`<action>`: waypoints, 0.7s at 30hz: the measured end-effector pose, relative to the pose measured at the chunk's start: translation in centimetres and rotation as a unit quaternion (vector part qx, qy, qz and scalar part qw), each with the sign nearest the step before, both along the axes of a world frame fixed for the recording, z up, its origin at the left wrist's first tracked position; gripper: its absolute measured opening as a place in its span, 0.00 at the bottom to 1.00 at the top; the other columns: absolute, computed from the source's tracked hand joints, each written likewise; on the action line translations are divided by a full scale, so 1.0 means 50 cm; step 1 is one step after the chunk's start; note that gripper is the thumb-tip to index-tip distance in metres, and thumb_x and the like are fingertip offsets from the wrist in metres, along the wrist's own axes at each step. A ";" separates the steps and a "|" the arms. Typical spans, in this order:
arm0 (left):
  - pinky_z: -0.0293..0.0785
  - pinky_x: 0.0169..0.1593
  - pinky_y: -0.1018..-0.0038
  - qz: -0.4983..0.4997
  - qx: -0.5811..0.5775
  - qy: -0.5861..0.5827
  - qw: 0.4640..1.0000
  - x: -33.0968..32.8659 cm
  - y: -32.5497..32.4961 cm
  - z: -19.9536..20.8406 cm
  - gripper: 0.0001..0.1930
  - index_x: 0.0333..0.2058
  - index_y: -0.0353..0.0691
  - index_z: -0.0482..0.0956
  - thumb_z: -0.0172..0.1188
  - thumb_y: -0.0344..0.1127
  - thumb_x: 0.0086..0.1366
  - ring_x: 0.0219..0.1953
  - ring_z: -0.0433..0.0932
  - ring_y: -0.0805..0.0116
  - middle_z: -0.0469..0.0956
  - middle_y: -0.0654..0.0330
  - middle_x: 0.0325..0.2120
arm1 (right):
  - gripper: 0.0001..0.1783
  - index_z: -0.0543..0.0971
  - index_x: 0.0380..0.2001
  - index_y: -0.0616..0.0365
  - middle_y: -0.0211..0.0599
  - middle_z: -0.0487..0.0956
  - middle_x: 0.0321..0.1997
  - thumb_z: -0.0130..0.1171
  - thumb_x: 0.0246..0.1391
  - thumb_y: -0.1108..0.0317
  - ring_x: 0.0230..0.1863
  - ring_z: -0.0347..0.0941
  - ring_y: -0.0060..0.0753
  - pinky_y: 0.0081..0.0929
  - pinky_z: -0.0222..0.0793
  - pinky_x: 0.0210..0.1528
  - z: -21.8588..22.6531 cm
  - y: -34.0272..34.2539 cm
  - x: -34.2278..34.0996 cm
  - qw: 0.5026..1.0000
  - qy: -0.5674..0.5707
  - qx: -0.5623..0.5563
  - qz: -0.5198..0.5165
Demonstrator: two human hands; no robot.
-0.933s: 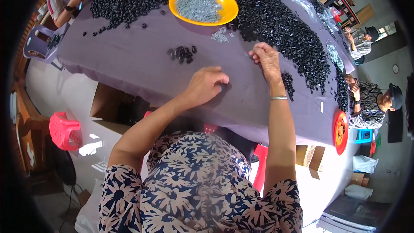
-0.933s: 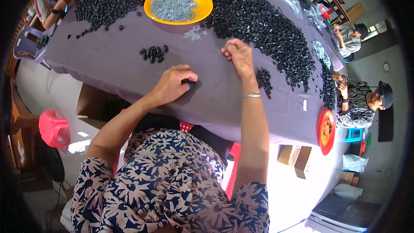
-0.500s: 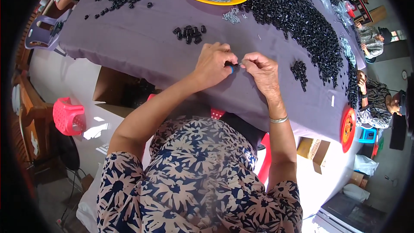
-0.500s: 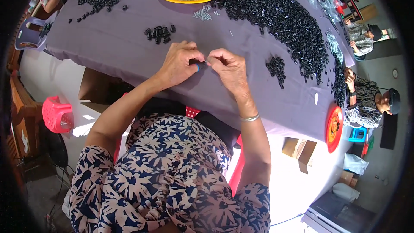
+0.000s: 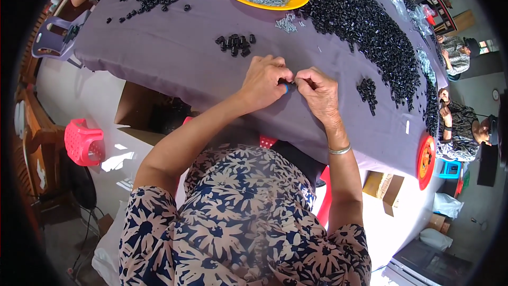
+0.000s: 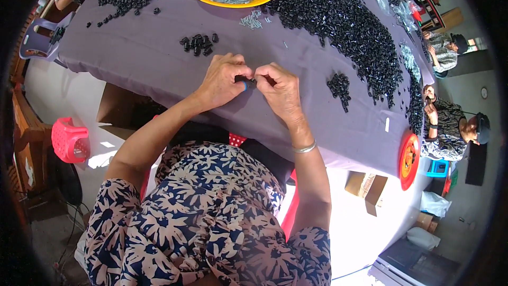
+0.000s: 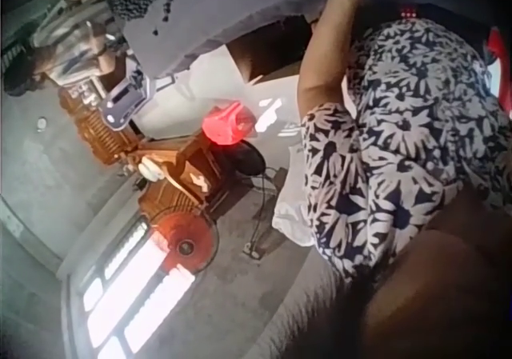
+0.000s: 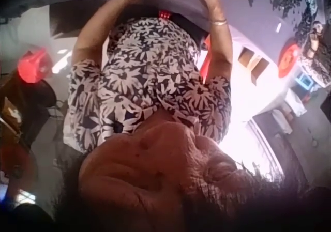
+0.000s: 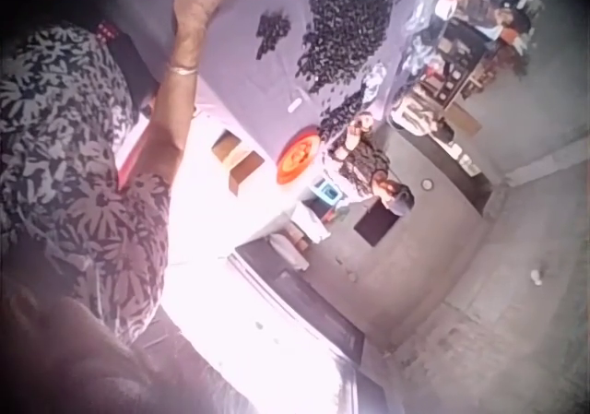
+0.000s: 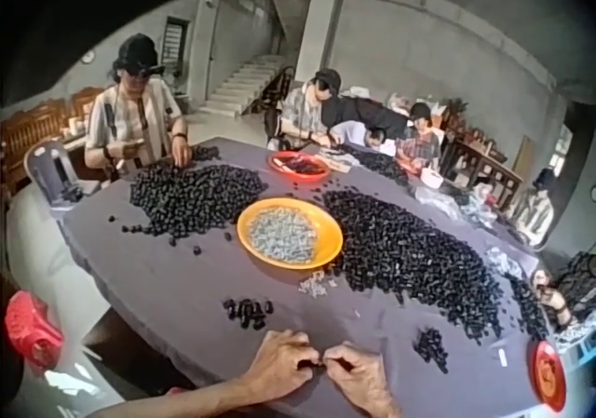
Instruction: The person repeatedly assembles small plastic components by inserting metal screws into them by hand.
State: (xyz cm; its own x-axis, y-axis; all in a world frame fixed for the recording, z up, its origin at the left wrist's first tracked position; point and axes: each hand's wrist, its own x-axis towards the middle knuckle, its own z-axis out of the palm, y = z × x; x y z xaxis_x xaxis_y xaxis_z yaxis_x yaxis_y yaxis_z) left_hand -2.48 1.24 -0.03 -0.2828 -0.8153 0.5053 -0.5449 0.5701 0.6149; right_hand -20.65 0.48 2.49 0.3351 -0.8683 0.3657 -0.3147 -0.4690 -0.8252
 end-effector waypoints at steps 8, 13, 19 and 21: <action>0.63 0.43 0.65 0.001 0.007 -0.012 1.000 0.000 0.000 0.005 0.11 0.28 0.43 0.80 0.59 0.24 0.44 0.35 0.71 0.63 0.74 0.65 0.27 | 0.07 0.76 0.28 0.60 0.35 0.76 0.26 0.58 0.46 0.83 0.23 0.71 0.28 0.24 0.68 0.28 0.029 0.005 0.008 0.995 0.074 -0.072 0.000; 0.62 0.43 0.65 -0.003 -0.001 -0.006 1.000 -0.001 0.000 0.003 0.10 0.28 0.43 0.80 0.59 0.24 0.43 0.35 0.71 0.63 0.73 0.65 0.28 | 0.07 0.76 0.30 0.61 0.34 0.73 0.25 0.58 0.46 0.83 0.23 0.69 0.27 0.23 0.66 0.27 0.024 0.006 0.006 0.988 0.104 -0.118 -0.004; 0.62 0.42 0.64 -0.002 -0.012 -0.012 1.000 0.000 -0.001 -0.001 0.10 0.27 0.41 0.78 0.59 0.24 0.43 0.35 0.70 0.61 0.72 0.64 0.27 | 0.08 0.76 0.30 0.61 0.39 0.75 0.26 0.58 0.45 0.83 0.26 0.73 0.39 0.32 0.70 0.31 0.026 0.012 0.015 0.973 0.151 -0.171 0.016; 0.62 0.42 0.63 -0.001 -0.014 -0.018 1.000 0.000 -0.002 -0.002 0.10 0.28 0.41 0.77 0.58 0.23 0.43 0.35 0.70 0.60 0.71 0.63 0.27 | 0.08 0.76 0.31 0.61 0.39 0.75 0.26 0.57 0.45 0.83 0.27 0.74 0.42 0.33 0.71 0.32 0.026 0.010 0.016 0.974 0.152 -0.166 0.015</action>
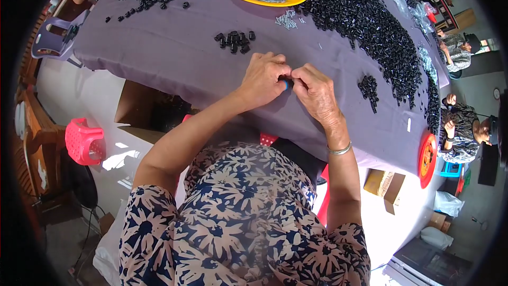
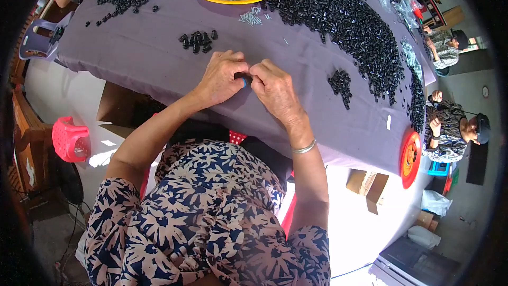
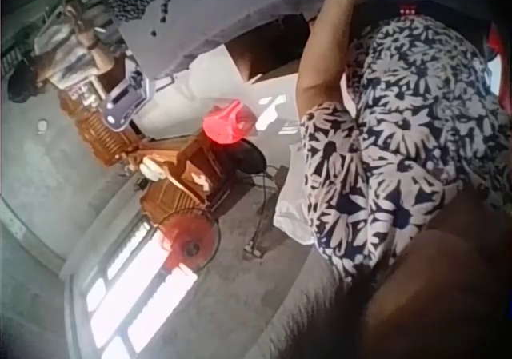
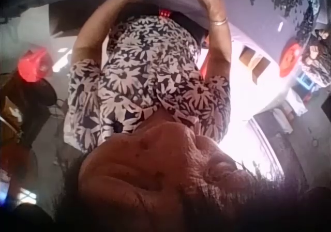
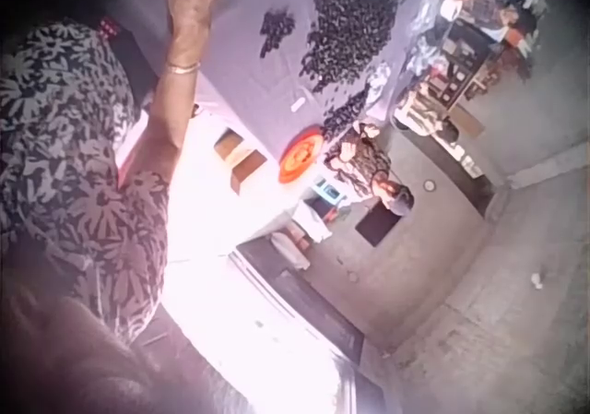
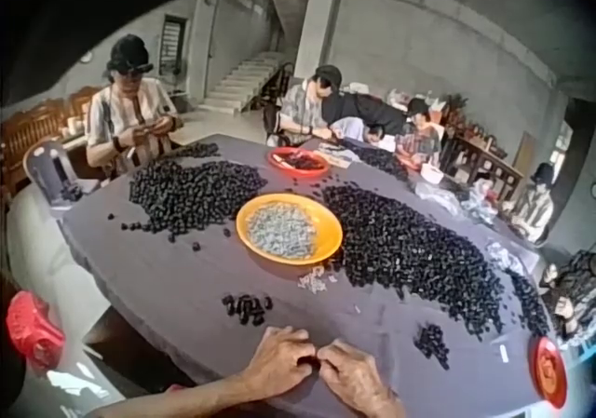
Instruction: The person repeatedly assembles small plastic components by inserting metal screws into them by hand.
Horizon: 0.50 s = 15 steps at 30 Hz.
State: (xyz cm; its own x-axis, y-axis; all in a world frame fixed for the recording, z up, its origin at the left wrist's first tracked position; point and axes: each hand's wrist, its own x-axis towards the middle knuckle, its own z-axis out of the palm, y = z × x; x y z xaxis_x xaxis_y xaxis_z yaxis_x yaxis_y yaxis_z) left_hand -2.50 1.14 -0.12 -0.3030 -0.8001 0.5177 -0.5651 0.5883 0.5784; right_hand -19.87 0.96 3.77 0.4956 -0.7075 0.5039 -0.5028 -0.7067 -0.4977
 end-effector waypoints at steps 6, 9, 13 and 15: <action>0.62 0.42 0.64 0.003 0.008 0.014 1.000 -0.002 0.001 0.006 0.09 0.27 0.40 0.77 0.58 0.23 0.43 0.35 0.71 0.60 0.72 0.63 0.26 | 0.07 0.76 0.29 0.61 0.39 0.75 0.26 0.58 0.45 0.83 0.27 0.74 0.42 0.33 0.71 0.31 0.003 0.001 0.003 0.999 -0.009 0.033 -0.016; 0.63 0.42 0.64 0.014 0.015 0.013 1.000 -0.003 0.000 0.004 0.08 0.26 0.39 0.77 0.58 0.23 0.43 0.35 0.71 0.61 0.72 0.63 0.26 | 0.06 0.75 0.28 0.63 0.43 0.74 0.26 0.55 0.45 0.84 0.28 0.73 0.46 0.35 0.70 0.31 0.006 0.006 0.008 0.999 -0.025 0.041 -0.019; 0.63 0.42 0.64 0.015 0.014 0.015 1.000 -0.006 0.000 0.006 0.07 0.25 0.38 0.77 0.58 0.23 0.43 0.35 0.72 0.60 0.72 0.62 0.25 | 0.06 0.75 0.27 0.63 0.43 0.74 0.26 0.55 0.44 0.84 0.28 0.73 0.47 0.37 0.70 0.31 0.003 0.006 0.007 0.999 -0.019 0.026 -0.018; 0.63 0.42 0.64 0.016 0.014 0.016 1.000 -0.006 -0.001 0.007 0.07 0.25 0.38 0.78 0.58 0.23 0.43 0.35 0.72 0.60 0.73 0.62 0.25 | 0.06 0.75 0.27 0.63 0.42 0.75 0.25 0.56 0.44 0.84 0.27 0.74 0.45 0.34 0.70 0.31 -0.006 0.003 0.006 1.000 -0.026 0.003 -0.015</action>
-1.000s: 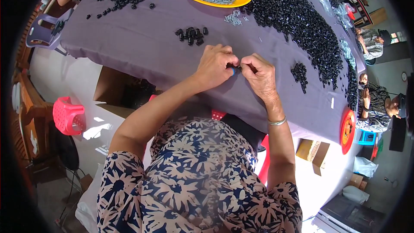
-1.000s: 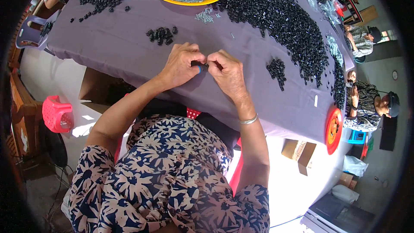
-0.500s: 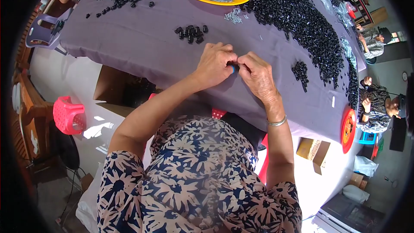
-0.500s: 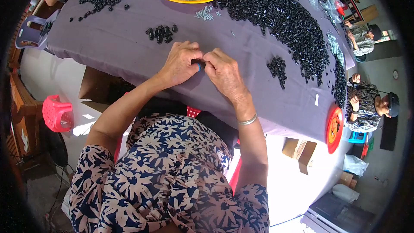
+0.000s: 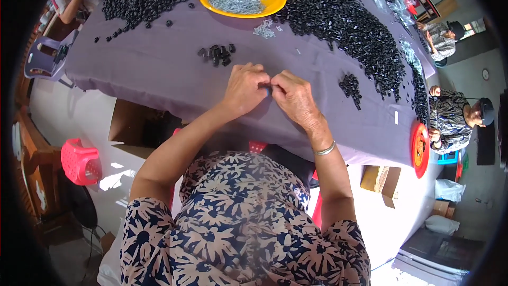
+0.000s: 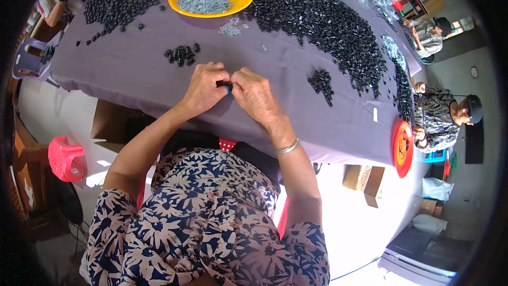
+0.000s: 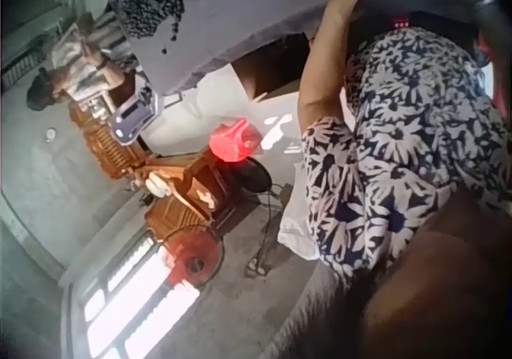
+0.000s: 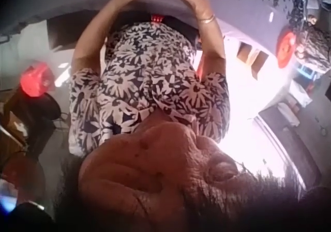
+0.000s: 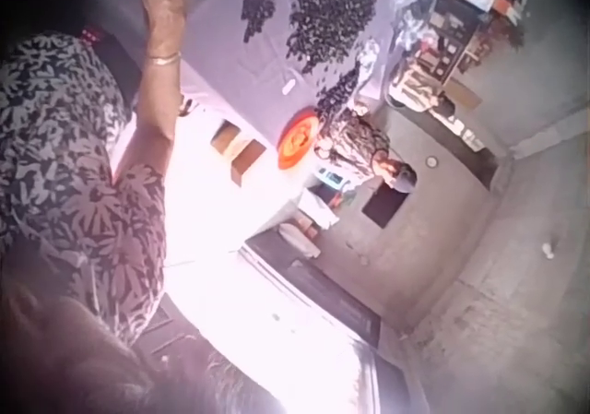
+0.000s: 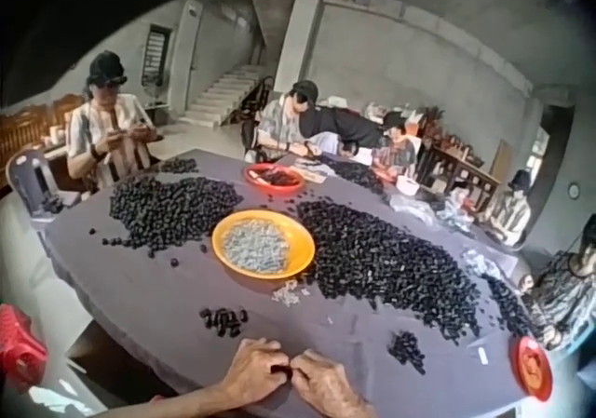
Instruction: The person repeatedly assembles small plastic components by inserting metal screws into them by hand.
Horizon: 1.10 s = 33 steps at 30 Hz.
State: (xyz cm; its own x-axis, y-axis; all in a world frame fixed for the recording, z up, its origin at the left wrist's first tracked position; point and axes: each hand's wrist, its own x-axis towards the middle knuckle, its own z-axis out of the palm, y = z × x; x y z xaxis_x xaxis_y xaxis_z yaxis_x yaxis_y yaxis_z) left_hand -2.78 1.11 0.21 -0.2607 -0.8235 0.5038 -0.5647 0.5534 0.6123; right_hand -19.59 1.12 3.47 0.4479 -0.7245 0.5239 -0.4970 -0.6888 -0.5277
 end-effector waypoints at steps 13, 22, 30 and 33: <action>0.62 0.45 0.65 -0.018 0.002 0.000 1.000 0.009 0.004 -0.003 0.12 0.29 0.42 0.81 0.57 0.22 0.43 0.35 0.73 0.64 0.76 0.67 0.27 | 0.03 0.80 0.31 0.59 0.40 0.80 0.25 0.61 0.51 0.73 0.25 0.76 0.27 0.25 0.72 0.32 0.011 -0.053 -0.092 0.968 -0.071 0.168 -0.171; 0.62 0.45 0.66 -0.021 0.004 -0.001 1.000 0.003 0.003 -0.002 0.12 0.29 0.44 0.80 0.57 0.22 0.44 0.35 0.72 0.65 0.76 0.67 0.27 | 0.09 0.83 0.33 0.58 0.41 0.83 0.28 0.62 0.51 0.66 0.29 0.80 0.36 0.31 0.75 0.36 -0.033 -0.287 -0.276 0.946 0.069 -0.010 -0.316; 0.62 0.44 0.66 -0.022 0.000 0.005 1.000 0.005 0.013 0.004 0.12 0.29 0.45 0.80 0.58 0.22 0.43 0.34 0.71 0.64 0.73 0.67 0.26 | 0.10 0.81 0.28 0.56 0.43 0.82 0.29 0.65 0.43 0.61 0.34 0.80 0.47 0.39 0.75 0.40 -0.026 -0.292 -0.235 0.925 0.203 0.019 -0.321; 0.62 0.43 0.66 -0.016 0.003 0.004 1.000 0.014 0.012 0.000 0.12 0.29 0.45 0.80 0.58 0.22 0.43 0.34 0.71 0.64 0.73 0.67 0.26 | 0.08 0.81 0.27 0.55 0.44 0.82 0.30 0.64 0.43 0.64 0.33 0.80 0.46 0.38 0.75 0.38 0.006 -0.237 -0.201 0.939 0.188 0.063 -0.281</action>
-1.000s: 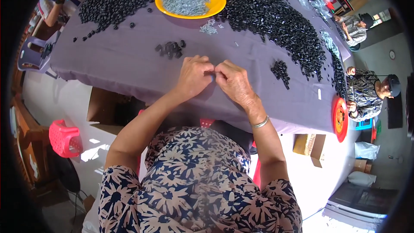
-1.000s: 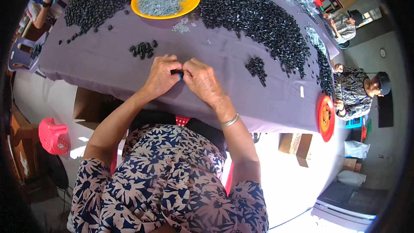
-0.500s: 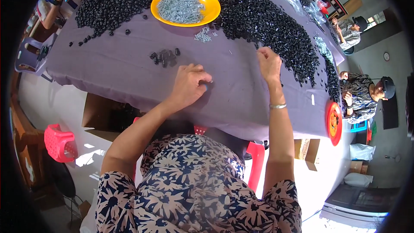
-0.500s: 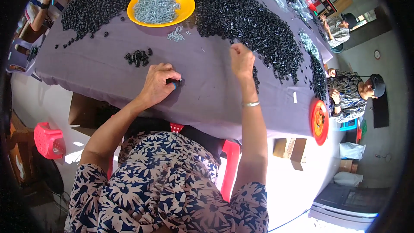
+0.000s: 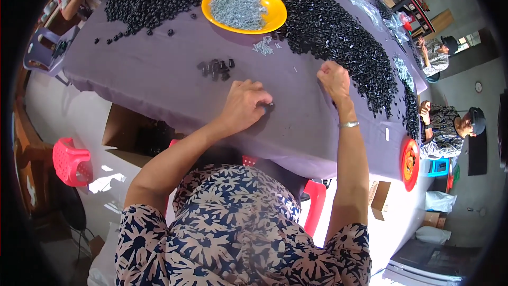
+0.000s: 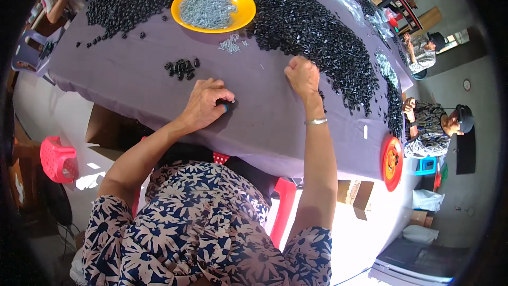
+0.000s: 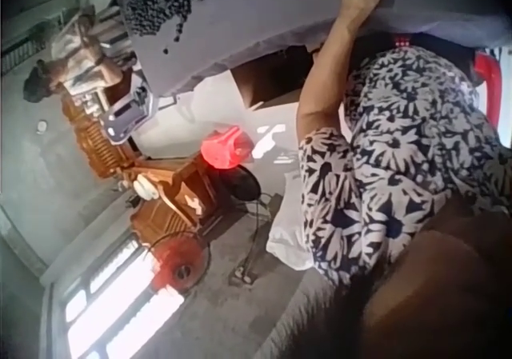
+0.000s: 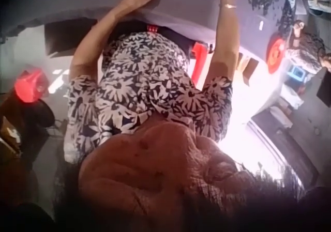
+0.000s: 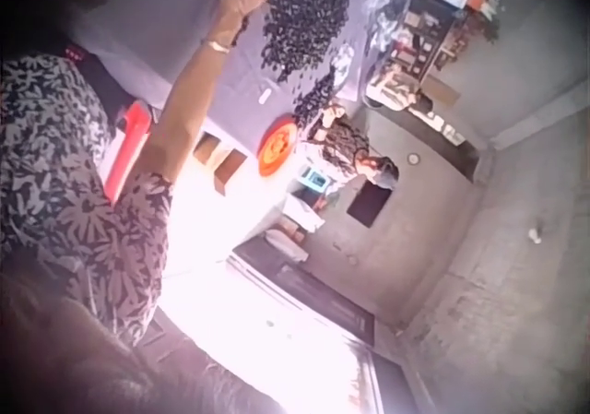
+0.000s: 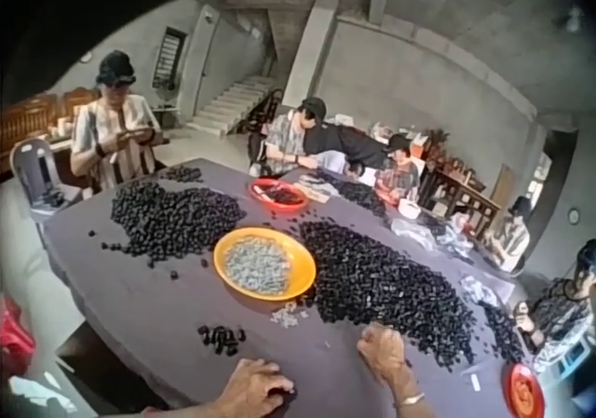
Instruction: The person repeatedly assembles small plastic components by inserting metal screws into them by hand.
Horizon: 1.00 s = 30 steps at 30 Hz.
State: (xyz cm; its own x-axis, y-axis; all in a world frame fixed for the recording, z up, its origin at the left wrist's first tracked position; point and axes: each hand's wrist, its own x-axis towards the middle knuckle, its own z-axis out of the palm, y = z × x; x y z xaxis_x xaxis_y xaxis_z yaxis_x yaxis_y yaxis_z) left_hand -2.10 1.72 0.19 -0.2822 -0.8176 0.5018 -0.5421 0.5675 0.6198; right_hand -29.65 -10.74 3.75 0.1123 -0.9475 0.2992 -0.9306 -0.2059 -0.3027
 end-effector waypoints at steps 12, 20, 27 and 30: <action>0.63 0.44 0.65 -0.003 -0.002 0.007 1.000 -0.007 -0.007 0.002 0.11 0.29 0.44 0.80 0.57 0.23 0.44 0.34 0.72 0.63 0.74 0.66 0.26 | 0.06 0.81 0.36 0.60 0.27 0.79 0.32 0.60 0.53 0.78 0.32 0.72 0.16 0.17 0.69 0.37 0.010 0.196 0.142 0.946 -0.252 0.083 0.187; 0.63 0.44 0.65 -0.002 0.001 0.007 1.000 -0.009 -0.004 0.003 0.11 0.28 0.44 0.80 0.58 0.24 0.44 0.34 0.71 0.62 0.73 0.65 0.26 | 0.07 0.80 0.38 0.62 0.24 0.79 0.35 0.59 0.56 0.80 0.36 0.71 0.13 0.15 0.69 0.41 -0.014 0.236 0.161 0.858 -0.454 0.152 0.187; 0.63 0.45 0.63 -0.001 0.016 -0.008 1.000 -0.010 -0.002 0.004 0.07 0.26 0.43 0.80 0.60 0.26 0.46 0.36 0.72 0.62 0.74 0.64 0.27 | 0.08 0.81 0.38 0.61 0.22 0.78 0.35 0.62 0.54 0.81 0.34 0.70 0.12 0.13 0.68 0.39 -0.028 0.245 0.162 0.862 -0.449 0.156 0.176; 0.63 0.44 0.64 0.001 0.005 0.003 1.000 -0.009 -0.001 -0.001 0.08 0.26 0.43 0.79 0.60 0.25 0.45 0.35 0.71 0.62 0.74 0.64 0.27 | 0.08 0.82 0.36 0.61 0.22 0.78 0.34 0.62 0.53 0.81 0.33 0.70 0.12 0.13 0.68 0.38 -0.026 0.247 0.169 0.868 -0.439 0.150 0.175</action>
State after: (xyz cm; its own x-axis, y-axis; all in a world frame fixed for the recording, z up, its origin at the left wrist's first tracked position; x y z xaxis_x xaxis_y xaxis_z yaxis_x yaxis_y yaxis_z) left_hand -2.55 1.65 0.15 -0.2777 -0.8233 0.4950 -0.5394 0.5600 0.6288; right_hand -21.19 1.61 2.44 0.2625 -0.9515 0.1605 -0.2105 -0.2188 -0.9528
